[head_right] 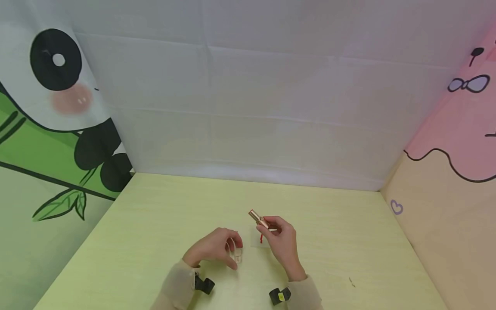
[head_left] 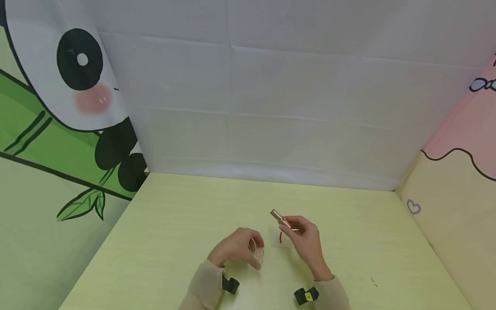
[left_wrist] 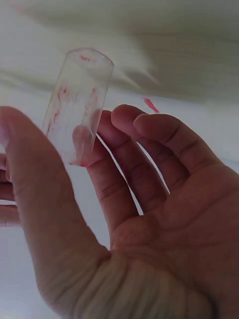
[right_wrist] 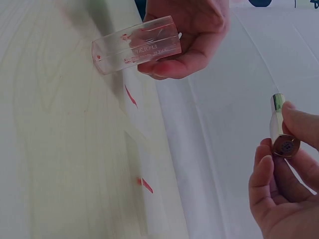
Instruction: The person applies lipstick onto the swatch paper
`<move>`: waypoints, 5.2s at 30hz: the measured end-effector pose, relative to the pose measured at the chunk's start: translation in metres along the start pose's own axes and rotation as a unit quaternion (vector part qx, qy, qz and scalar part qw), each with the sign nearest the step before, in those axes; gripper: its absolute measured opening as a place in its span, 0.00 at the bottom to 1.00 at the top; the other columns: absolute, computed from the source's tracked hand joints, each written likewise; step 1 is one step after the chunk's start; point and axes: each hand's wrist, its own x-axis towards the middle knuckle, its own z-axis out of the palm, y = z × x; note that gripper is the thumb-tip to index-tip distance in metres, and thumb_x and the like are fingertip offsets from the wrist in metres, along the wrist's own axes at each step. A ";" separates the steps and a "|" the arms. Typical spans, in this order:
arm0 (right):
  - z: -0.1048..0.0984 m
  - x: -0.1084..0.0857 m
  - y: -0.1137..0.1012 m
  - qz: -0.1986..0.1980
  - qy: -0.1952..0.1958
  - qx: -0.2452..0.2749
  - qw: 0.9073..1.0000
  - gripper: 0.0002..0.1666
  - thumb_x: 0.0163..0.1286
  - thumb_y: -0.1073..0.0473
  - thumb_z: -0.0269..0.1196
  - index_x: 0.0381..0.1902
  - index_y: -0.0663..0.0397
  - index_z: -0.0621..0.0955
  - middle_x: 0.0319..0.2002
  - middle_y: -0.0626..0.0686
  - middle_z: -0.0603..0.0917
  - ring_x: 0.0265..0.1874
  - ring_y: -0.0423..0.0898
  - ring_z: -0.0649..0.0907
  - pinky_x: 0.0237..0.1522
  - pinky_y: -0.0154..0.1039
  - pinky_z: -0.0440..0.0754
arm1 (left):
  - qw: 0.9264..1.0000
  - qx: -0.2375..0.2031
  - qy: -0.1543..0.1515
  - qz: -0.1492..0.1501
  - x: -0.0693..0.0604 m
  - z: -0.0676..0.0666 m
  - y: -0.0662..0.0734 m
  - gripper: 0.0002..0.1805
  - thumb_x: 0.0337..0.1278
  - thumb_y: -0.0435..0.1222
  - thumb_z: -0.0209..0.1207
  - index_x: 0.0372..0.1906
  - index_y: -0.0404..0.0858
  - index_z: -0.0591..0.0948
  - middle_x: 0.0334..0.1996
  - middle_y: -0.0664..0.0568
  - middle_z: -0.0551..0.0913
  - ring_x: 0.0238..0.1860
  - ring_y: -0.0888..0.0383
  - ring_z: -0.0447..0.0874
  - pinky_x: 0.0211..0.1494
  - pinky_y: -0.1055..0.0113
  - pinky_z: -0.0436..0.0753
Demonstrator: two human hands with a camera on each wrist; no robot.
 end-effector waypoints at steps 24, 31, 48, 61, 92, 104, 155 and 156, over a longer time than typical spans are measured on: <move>0.005 -0.007 -0.002 -0.014 -0.015 0.006 1.000 0.12 0.58 0.70 0.69 0.40 0.67 0.83 0.36 0.56 0.84 0.35 0.54 0.84 0.33 0.35 0.82 | 0.999 0.030 0.017 0.040 -0.001 0.007 -0.006 0.13 0.31 0.25 0.70 0.25 0.44 0.83 0.20 0.60 0.76 0.22 0.67 0.70 0.26 0.72 0.72; 0.005 -0.008 -0.002 -0.018 -0.030 0.002 0.999 0.12 0.58 0.69 0.69 0.41 0.67 0.83 0.38 0.56 0.84 0.35 0.52 0.83 0.34 0.35 0.82 | 0.996 -0.034 0.053 0.069 -0.005 0.001 -0.002 0.10 0.38 0.26 0.67 0.30 0.40 0.84 0.22 0.59 0.80 0.24 0.65 0.75 0.27 0.70 0.76; 0.002 -0.011 -0.007 -0.007 -0.060 0.003 0.998 0.14 0.59 0.71 0.67 0.44 0.68 0.82 0.40 0.59 0.84 0.37 0.51 0.84 0.36 0.35 0.81 | 0.991 -0.079 0.096 0.054 -0.008 -0.005 -0.003 0.06 0.48 0.28 0.63 0.34 0.39 0.83 0.30 0.55 0.81 0.29 0.61 0.83 0.33 0.67 0.80; 0.000 -0.005 0.022 -0.011 -0.085 0.018 0.996 0.17 0.59 0.67 0.69 0.47 0.65 0.82 0.41 0.57 0.84 0.37 0.48 0.84 0.36 0.36 0.82 | 0.985 -0.035 0.155 0.068 -0.009 -0.007 0.003 0.10 0.46 0.30 0.67 0.38 0.37 0.84 0.32 0.57 0.81 0.30 0.58 0.81 0.30 0.68 0.79; -0.001 -0.006 0.006 0.038 -0.133 0.033 0.990 0.18 0.62 0.71 0.64 0.51 0.70 0.79 0.43 0.65 0.82 0.38 0.50 0.84 0.37 0.38 0.82 | 0.975 -0.044 0.197 0.089 -0.011 -0.012 0.012 0.08 0.47 0.35 0.71 0.35 0.41 0.85 0.30 0.61 0.82 0.29 0.63 0.78 0.30 0.69 0.78; -0.001 -0.005 0.010 0.055 -0.142 0.060 0.987 0.18 0.63 0.70 0.64 0.51 0.71 0.78 0.42 0.65 0.83 0.35 0.51 0.85 0.39 0.43 0.82 | 0.975 -0.055 0.193 0.091 -0.010 -0.009 0.016 0.07 0.48 0.35 0.71 0.34 0.42 0.85 0.29 0.61 0.82 0.29 0.63 0.79 0.29 0.68 0.78; 0.009 -0.009 -0.008 0.022 -0.198 -0.067 0.978 0.10 0.63 0.69 0.65 0.42 0.66 0.80 0.36 0.59 0.84 0.37 0.56 0.83 0.36 0.36 0.81 | 0.966 -0.083 0.217 0.111 -0.005 -0.006 0.019 0.11 0.48 0.38 0.71 0.37 0.40 0.85 0.28 0.62 0.82 0.30 0.62 0.79 0.32 0.66 0.79; 0.010 -0.009 -0.003 0.021 -0.203 -0.067 0.977 0.10 0.63 0.68 0.65 0.43 0.66 0.80 0.37 0.59 0.84 0.38 0.55 0.83 0.36 0.36 0.81 | 0.966 -0.089 0.216 0.112 -0.005 -0.006 0.019 0.11 0.48 0.38 0.72 0.37 0.41 0.85 0.28 0.62 0.82 0.30 0.62 0.79 0.32 0.66 0.79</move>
